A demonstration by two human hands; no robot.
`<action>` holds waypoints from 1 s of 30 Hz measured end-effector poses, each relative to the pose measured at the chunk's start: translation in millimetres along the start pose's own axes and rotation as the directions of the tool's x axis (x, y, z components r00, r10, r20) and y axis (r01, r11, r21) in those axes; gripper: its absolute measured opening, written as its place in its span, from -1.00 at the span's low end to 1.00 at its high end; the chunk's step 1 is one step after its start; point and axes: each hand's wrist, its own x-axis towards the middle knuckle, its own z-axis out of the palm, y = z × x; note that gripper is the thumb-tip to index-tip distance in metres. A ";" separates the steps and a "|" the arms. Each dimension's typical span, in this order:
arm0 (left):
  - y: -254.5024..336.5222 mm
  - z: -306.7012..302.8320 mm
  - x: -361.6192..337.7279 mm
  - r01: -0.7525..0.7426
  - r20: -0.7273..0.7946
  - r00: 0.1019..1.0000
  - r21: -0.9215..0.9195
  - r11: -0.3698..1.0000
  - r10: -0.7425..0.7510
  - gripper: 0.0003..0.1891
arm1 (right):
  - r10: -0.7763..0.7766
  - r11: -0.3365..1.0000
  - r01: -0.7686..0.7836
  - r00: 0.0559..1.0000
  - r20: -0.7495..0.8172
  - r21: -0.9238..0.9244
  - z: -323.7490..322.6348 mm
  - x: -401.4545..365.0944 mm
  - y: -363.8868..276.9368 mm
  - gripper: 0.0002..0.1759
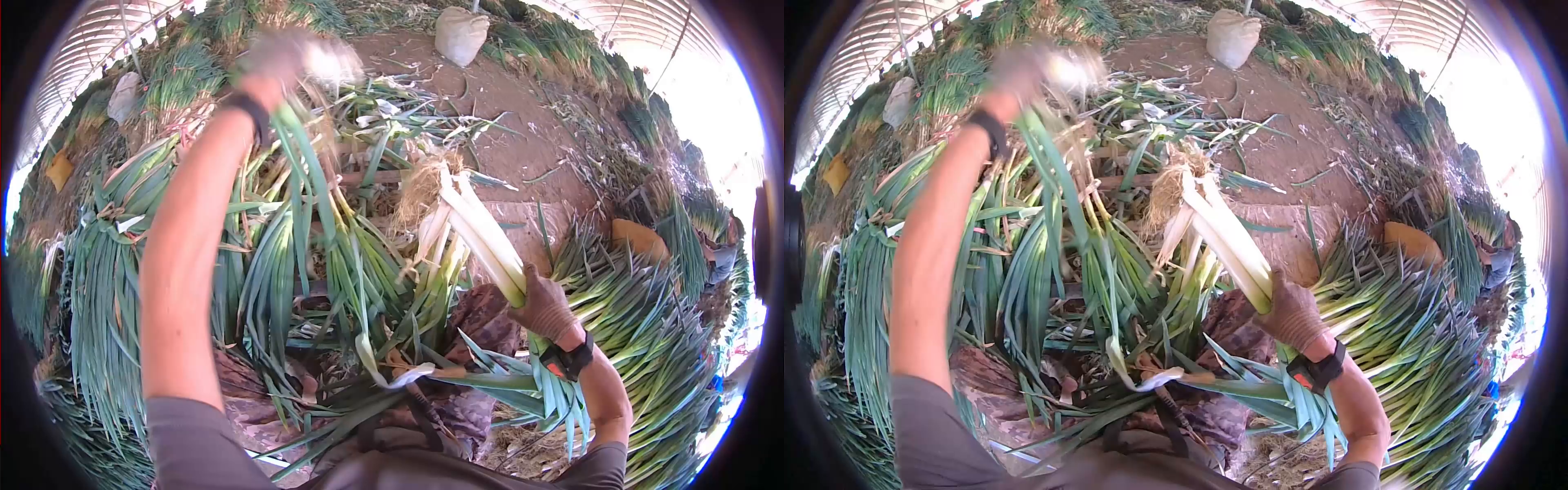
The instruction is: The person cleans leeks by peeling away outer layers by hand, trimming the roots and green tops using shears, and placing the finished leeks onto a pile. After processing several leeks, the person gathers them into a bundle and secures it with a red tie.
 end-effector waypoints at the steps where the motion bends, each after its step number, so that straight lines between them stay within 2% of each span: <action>1: 5.3 -32.1 20.0 0.086 -0.165 0.982 -0.042 0.995 -0.091 -0.69 | 0.003 1.000 -0.002 1.000 -0.004 0.010 0.3 0.4 3.1 -0.12; 2: 22.3 -32.2 28.9 0.029 -0.327 0.944 -0.016 0.999 -0.033 -0.65 | 0.009 1.000 -0.009 1.000 -0.006 0.025 2.4 -0.5 4.0 -0.13; 4: 61.6 -22.4 33.0 -0.057 -0.611 0.788 0.055 0.997 0.079 -0.56 | 0.017 0.999 -0.017 1.000 -0.014 0.031 13.2 -2.3 8.4 -0.15; 5: 84.0 11.9 24.2 -0.092 -0.369 0.929 -0.117 0.989 0.043 -0.25 | 0.021 0.999 -0.021 1.000 0.006 0.033 14.5 -2.2 7.5 -0.15; 6: 97.0 92.4 12.5 -0.231 -0.509 0.838 -0.001 0.973 0.198 0.15 | 0.023 0.999 -0.024 0.999 0.022 0.032 13.9 -1.5 5.3 -0.16; 7: 136.2 99.0 -20.0 -0.061 0.069 0.992 -0.442 0.895 0.102 0.41 | 0.025 0.999 -0.026 0.999 0.037 0.027 12.5 -1.1 2.6 -0.16; 8: 154.1 133.3 -40.8 0.046 0.264 0.957 -0.547 0.836 0.119 0.49 | 0.027 0.999 -0.028 0.999 0.041 0.030 12.1 -1.2 -1.1 -0.16; 10: 183.4 182.7 -78.2 0.183 0.309 0.950 -0.675 0.714 0.048 0.37 | 0.030 0.999 -0.032 0.998 0.051 0.039 15.2 -4.9 -10.6 -0.17; 11: 195.7 220.0 -91.3 0.153 0.177 0.984 -0.812 0.563 -0.011 0.09 | 0.021 0.999 -0.024 0.998 0.057 0.049 16.2 -7.6 -14.8 -0.14; 12: 202.3 246.1 -95.7 0.076 0.042 0.995 -0.890 0.449 -0.087 -0.07 | 0.013 0.998 -0.017 0.998 0.061 0.060 16.5 -10.4 -18.7 -0.11; 13: 201.9 248.6 -99.0 0.109 0.059 0.983 -0.951 0.289 -0.174 -0.19 | 0.005 0.997 -0.010 0.998 0.066 0.071 17.6 -13.9 -21.0 -0.08; 14: 201.5 250.7 -102.4 0.110 0.076 0.963 -0.987 0.118 -0.260 -0.31 | 0.018 0.997 -0.023 0.998 0.062 0.076 26.7 -13.6 -17.5 -0.14; 16: 175.5 224.8 -114.3 0.304 0.409 0.856 -0.893 -0.332 -0.317 -0.50 | -0.132 0.984 0.144 0.985 -0.114 0.106 31.4 -20.4 -25.2 -0.21; 17: 151.4 230.2 -116.6 0.365 0.501 0.819 -0.831 -0.420 -0.280 -0.68 | -0.201 0.968 0.226 0.958 -0.205 0.111 34.1 -22.9 -29.7 -0.24; 18: 135.1 238.9 -113.1 0.345 0.611 0.741 -0.703 -0.622 -0.280 -0.76 | -0.264 0.959 0.280 0.944 -0.198 0.053 36.7 -26.5 -32.7 -0.21; 19: 65.8 292.2 -115.8 0.239 0.183 0.914 -0.964 0.117 -0.362 -0.75 | -0.327 0.943 0.332 0.926 -0.191 -0.004 39.3 -30.1 -35.7 -0.18; 20: -2.0 343.7 -118.2 0.143 -0.284 0.887 -0.581 0.801 -0.364 -0.71 | -0.249 0.967 0.251 0.967 -0.042 0.050 36.6 -45.7 -41.2 -0.16; 21: -20.2 297.1 -120.0 0.136 -0.153 0.891 -0.807 0.574 -0.426 -0.68 | -0.176 0.983 0.167 0.978 0.113 0.082 37.8 -59.4 -43.6 -0.13; 22: -37.1 247.4 -121.9 0.119 -0.016 0.877 -0.961 0.248 -0.481 -0.64 | -0.182 0.983 0.182 0.974 0.134 0.011 44.8 -74.3 -34.2 -0.05; 23: -53.3 195.6 -123.5 0.096 0.119 0.843 -0.993 -0.070 -0.524 -0.61 | -0.183 0.981 0.190 0.974 0.133 -0.044 47.5 -74.4 -23.7 -0.03; 25: -86.3 170.3 -109.9 0.180 -0.075 0.777 -0.925 0.335 -0.625 -0.64 | -0.163 0.976 0.183 0.973 0.166 -0.114 68.1 -94.4 -14.2 0.01; 26: -72.2 161.5 -115.1 0.201 -0.063 0.928 -0.743 0.638 -0.366 -0.67 | -0.151 0.971 0.183 0.968 0.203 -0.151 70.7 -91.7 -15.5 0.04; 27: -49.8 158.6 -117.1 0.101 0.046 0.995 -0.497 0.862 -0.090 -0.69 | -0.120 0.964 0.173 0.961 0.250 -0.200 69.2 -88.4 -21.1 0.07; 28: -30.1 164.8 -121.1 -0.001 0.225 0.970 -0.377 0.926 0.092 -0.78 | -0.135 0.958 0.191 0.958 0.253 -0.213 70.7 -85.8 -25.5 0.07; 29: -8.4 189.6 -131.4 -0.075 0.141 0.975 -0.513 0.855 0.170 -0.74 | -0.153 0.950 0.212 0.956 0.250 -0.229 72.5 -83.2 -29.3 0.07; 30: 27.2 192.1 -141.6 -0.111 0.125 0.973 -0.493 0.863 0.196 -0.69 | -0.183 0.946 0.241 0.950 0.255 -0.218 71.4 -82.1 -34.1 0.06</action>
